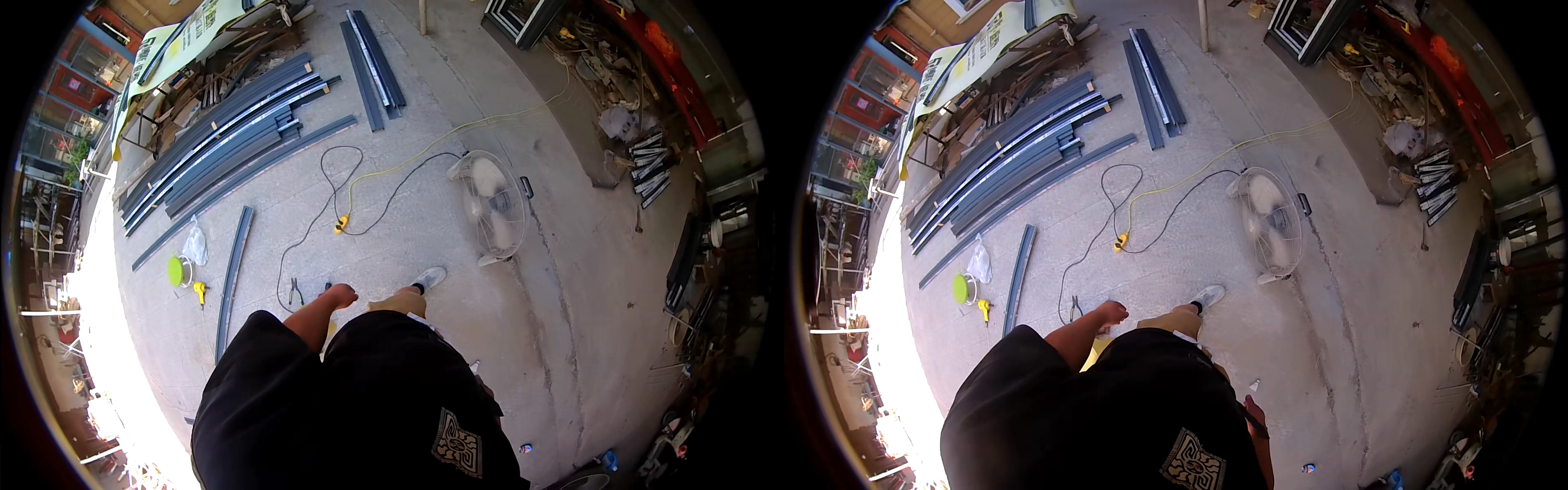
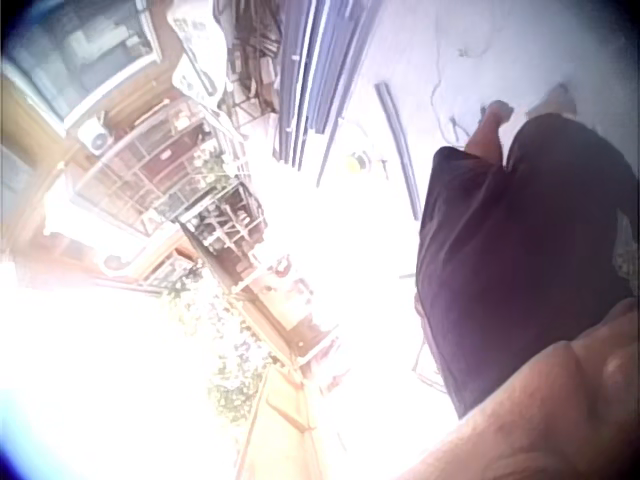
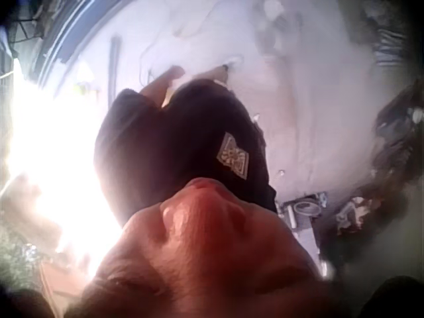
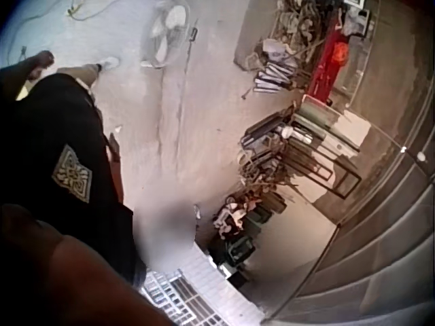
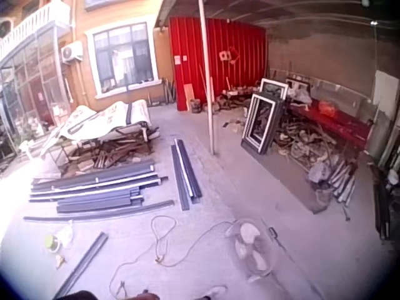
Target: The person measures the lengths of several grey metal window frames using a measuring tape by hand, picking them up from a pile and laying them on the floor to check their dimensions one by one.
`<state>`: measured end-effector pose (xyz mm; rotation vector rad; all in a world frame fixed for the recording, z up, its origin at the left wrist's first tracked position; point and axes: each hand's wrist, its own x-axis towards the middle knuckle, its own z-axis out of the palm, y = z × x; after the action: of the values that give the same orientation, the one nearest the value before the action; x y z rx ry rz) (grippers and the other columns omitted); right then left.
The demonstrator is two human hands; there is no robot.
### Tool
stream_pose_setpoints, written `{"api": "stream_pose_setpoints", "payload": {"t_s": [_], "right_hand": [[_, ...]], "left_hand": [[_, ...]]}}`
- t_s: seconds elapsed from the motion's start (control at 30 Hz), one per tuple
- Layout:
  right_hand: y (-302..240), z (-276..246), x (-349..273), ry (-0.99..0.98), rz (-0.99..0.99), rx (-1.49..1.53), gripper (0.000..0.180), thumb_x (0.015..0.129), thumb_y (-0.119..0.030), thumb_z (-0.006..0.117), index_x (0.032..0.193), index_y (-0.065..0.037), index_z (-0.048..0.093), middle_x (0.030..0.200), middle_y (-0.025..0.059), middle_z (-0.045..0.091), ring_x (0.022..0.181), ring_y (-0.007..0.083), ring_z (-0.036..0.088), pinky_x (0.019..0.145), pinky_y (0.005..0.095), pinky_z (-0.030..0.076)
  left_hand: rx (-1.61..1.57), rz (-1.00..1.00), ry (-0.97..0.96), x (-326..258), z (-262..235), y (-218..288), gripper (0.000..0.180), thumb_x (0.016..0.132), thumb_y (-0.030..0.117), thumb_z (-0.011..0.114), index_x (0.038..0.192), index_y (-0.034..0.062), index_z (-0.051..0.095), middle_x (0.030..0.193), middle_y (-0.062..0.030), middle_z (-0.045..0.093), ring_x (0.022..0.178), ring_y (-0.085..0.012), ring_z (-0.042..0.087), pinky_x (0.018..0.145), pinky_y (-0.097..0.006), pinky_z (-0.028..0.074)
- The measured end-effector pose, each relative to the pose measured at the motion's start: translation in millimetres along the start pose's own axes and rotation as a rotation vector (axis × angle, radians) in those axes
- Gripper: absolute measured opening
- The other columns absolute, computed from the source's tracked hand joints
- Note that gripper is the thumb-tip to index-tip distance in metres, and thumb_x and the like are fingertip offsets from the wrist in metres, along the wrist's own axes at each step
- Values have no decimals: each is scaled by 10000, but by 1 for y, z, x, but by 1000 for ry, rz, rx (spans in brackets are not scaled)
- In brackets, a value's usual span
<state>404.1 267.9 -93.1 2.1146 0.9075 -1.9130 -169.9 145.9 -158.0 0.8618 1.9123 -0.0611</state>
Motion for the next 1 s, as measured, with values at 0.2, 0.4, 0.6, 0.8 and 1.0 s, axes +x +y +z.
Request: {"api": "stream_pose_setpoints", "payload": {"t_s": [0.2,0.4,0.6,0.8,1.0], "right_hand": [[-131,29,-46,-15,-285,-40,502,995,-500,575,1120,-28,690,781,49,629,713,159,602,661,342,485],[-135,-82,-16,206,-339,266,559,984,-531,570,1129,-5,692,841,70,664,807,165,612,739,325,493],[1,-109,32,144,163,565,614,947,-649,545,1068,-53,632,837,109,646,652,218,618,558,378,523],[87,-144,29,10,308,677,593,912,-661,613,745,-96,545,654,89,555,528,230,565,493,392,503],[139,-310,80,56,297,931,575,940,-636,587,763,-90,548,668,94,546,544,225,536,488,404,463]], "left_hand": [[130,374,-90,104,-83,86,253,885,210,588,1046,59,711,1011,-189,718,965,-385,697,803,-491,571],[-318,181,-178,175,-144,335,418,897,202,676,1225,-55,640,924,-139,718,773,-207,679,686,-337,559],[-50,327,-201,224,-118,521,393,907,163,646,1232,-57,630,961,-140,717,831,-209,694,730,-331,582],[-162,191,-418,282,-35,609,294,961,350,593,1155,133,634,1000,-67,708,881,-219,685,733,-408,501],[202,306,-571,230,136,730,174,911,238,617,1006,92,630,953,-90,682,907,-254,683,724,-425,531]]}}
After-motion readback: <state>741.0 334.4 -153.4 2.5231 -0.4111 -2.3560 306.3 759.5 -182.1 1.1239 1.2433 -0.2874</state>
